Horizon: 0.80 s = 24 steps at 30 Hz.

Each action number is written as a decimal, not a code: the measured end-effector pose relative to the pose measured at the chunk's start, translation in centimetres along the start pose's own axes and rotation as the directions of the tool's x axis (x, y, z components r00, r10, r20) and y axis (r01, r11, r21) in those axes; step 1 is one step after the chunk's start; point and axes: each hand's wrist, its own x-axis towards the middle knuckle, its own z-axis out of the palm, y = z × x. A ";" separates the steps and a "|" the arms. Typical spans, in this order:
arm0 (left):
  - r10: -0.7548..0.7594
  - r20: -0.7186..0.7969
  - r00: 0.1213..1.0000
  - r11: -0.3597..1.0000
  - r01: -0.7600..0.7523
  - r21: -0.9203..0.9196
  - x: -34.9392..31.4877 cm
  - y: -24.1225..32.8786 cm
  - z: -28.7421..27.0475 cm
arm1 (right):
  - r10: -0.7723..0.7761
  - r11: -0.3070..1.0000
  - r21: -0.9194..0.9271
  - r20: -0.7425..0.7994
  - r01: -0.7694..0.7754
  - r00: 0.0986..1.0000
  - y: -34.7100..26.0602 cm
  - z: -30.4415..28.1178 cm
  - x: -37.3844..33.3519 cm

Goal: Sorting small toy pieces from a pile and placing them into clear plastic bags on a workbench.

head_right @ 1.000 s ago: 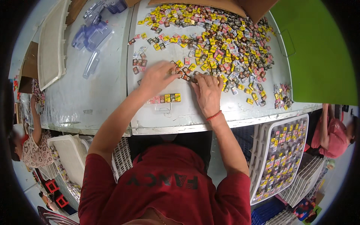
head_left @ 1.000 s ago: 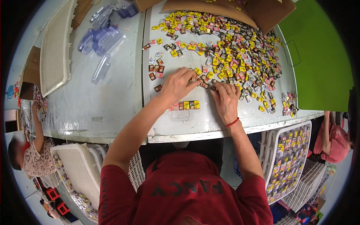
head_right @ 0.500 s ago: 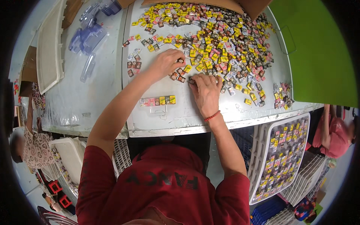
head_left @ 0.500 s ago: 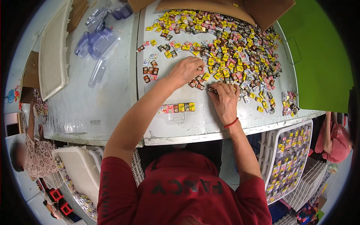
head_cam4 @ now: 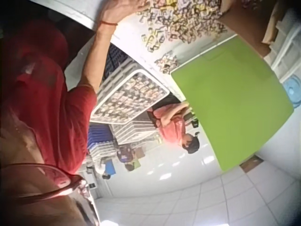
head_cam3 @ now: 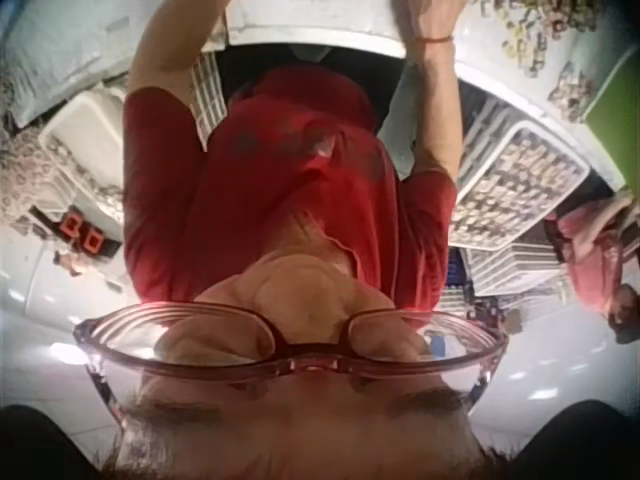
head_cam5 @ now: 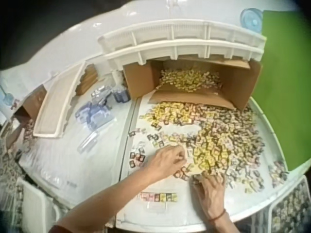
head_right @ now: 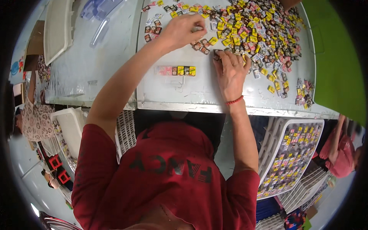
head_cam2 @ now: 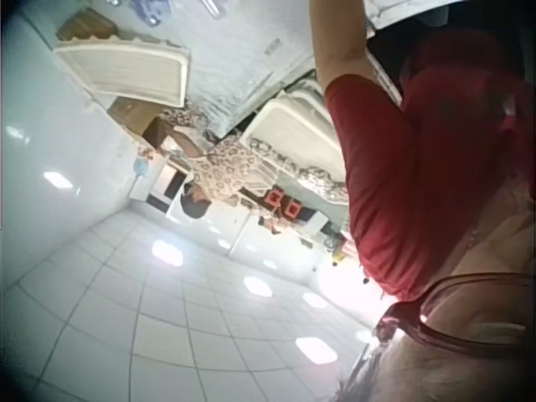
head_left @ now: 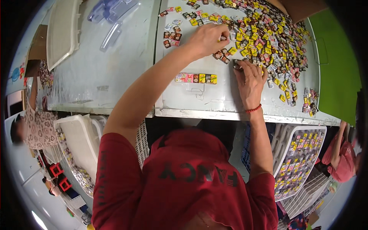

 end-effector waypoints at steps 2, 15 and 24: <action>-0.061 0.051 0.997 0.998 0.060 0.017 -2.7 1.9 -3.0 | -0.017 0.999 0.048 0.020 0.016 1.000 -0.9 -1.0 -0.5; 0.022 0.053 0.998 0.999 -0.024 0.044 -16.2 4.6 -4.2 | -0.167 0.953 0.274 0.132 0.126 0.977 -6.8 -1.1 -3.4; 0.055 -0.176 0.983 0.993 -0.036 0.109 -17.7 3.9 -2.3 | -0.173 0.956 0.264 0.153 0.129 0.973 -7.4 0.1 -3.8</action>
